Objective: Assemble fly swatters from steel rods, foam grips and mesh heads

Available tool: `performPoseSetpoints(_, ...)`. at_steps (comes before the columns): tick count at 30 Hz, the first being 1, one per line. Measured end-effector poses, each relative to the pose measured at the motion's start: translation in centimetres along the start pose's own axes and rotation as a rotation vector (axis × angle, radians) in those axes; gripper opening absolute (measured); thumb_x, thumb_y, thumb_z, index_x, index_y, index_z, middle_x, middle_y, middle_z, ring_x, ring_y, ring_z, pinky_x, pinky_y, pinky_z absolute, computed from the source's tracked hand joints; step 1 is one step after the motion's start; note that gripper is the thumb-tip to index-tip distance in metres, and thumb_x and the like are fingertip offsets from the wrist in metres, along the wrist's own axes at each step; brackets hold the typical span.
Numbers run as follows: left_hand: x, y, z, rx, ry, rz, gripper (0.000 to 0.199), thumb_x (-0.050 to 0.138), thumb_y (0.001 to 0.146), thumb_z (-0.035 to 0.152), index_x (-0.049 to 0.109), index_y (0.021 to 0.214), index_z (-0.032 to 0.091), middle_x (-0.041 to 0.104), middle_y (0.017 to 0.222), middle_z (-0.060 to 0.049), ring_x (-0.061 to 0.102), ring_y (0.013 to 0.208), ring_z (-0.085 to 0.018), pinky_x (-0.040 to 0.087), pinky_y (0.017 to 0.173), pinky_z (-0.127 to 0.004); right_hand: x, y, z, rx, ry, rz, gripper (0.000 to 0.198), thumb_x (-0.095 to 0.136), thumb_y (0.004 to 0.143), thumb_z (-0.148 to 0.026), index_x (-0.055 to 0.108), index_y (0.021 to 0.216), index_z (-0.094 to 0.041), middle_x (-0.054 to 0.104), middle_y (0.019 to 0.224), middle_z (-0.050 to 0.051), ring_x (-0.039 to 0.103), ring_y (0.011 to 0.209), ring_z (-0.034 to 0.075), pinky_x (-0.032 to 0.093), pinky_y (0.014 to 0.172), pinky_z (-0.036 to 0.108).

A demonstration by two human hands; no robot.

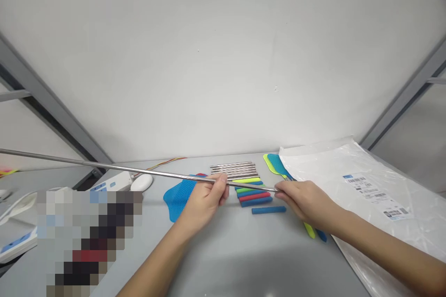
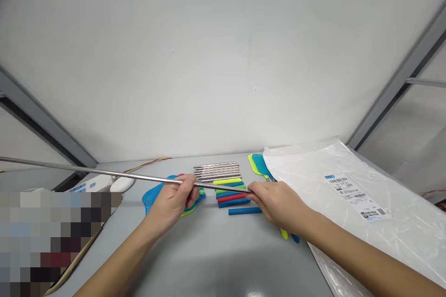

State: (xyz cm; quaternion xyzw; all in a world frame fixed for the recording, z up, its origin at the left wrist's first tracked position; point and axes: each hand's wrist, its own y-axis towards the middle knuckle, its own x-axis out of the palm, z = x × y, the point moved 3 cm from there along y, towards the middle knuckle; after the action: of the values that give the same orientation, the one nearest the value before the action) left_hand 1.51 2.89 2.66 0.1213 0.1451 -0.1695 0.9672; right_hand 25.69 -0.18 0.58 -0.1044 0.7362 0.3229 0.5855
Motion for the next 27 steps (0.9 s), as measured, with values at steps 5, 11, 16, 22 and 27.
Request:
performPoseSetpoints(5, 2.7, -0.9, 0.4, -0.009, -0.022, -0.097, 0.045, 0.035, 0.096, 0.043, 0.044, 0.059, 0.018, 0.042, 0.057, 0.003, 0.038, 0.057, -0.012, 0.031, 0.056, -0.024, -0.5, 1.0, -3.1, -0.039, 0.043, -0.024, 0.02, 0.032, 0.1, -0.029, 0.05, 0.094, -0.02, 0.066, 0.076, 0.002, 0.063, 0.065, 0.017, 0.035, 0.054, 0.026)
performPoseSetpoints(11, 4.1, -1.3, -0.1, -0.02, -0.095, -0.16, 0.048, 0.03, 0.097, 0.045, 0.04, 0.058, 0.019, 0.039, 0.055, 0.003, 0.035, 0.056, -0.011, 0.031, 0.057, -0.025, 0.2, 2.6, -5.5, 0.004, 0.052, -0.096, 0.025, 0.032, 0.1, -0.03, 0.049, 0.085, -0.02, 0.065, 0.072, 0.001, 0.062, 0.06, 0.018, 0.029, 0.051, 0.026)
performPoseSetpoints(16, 2.4, -1.3, -0.5, -0.043, -0.107, -0.121, 0.046, 0.036, 0.094, 0.05, 0.048, 0.065, 0.018, 0.043, 0.058, 0.003, 0.038, 0.057, -0.011, 0.031, 0.055, -0.024, 0.6, 3.1, -5.2, -0.005, 0.087, -0.022, 0.024, 0.034, 0.1, -0.032, 0.052, 0.087, -0.02, 0.067, 0.076, 0.001, 0.063, 0.065, 0.017, 0.03, 0.053, 0.026)
performPoseSetpoints(22, -4.0, -0.9, -0.7, 0.078, -0.284, 0.378, 0.047, 0.032, 0.094, 0.056, 0.056, 0.08, 0.018, 0.048, 0.055, 0.001, 0.043, 0.053, -0.012, 0.035, 0.052, -0.024, 0.3, 3.2, -2.9, 0.055, 0.075, 0.083, 0.024, 0.037, 0.099, -0.034, 0.055, 0.088, -0.023, 0.065, 0.075, -0.002, 0.058, 0.062, 0.013, 0.031, 0.055, 0.025)
performPoseSetpoints(27, -7.4, -0.7, -1.0, 0.122, -0.404, 0.594, 0.04, 0.04, 0.094, 0.048, 0.058, 0.078, 0.017, 0.046, 0.055, 0.002, 0.043, 0.052, -0.01, 0.034, 0.051, -0.022, 1.5, 3.3, -0.8, 0.097, 0.048, 0.09, 0.027, 0.039, 0.098, -0.038, 0.054, 0.082, -0.023, 0.061, 0.07, -0.003, 0.053, 0.059, 0.011, 0.029, 0.054, 0.025)
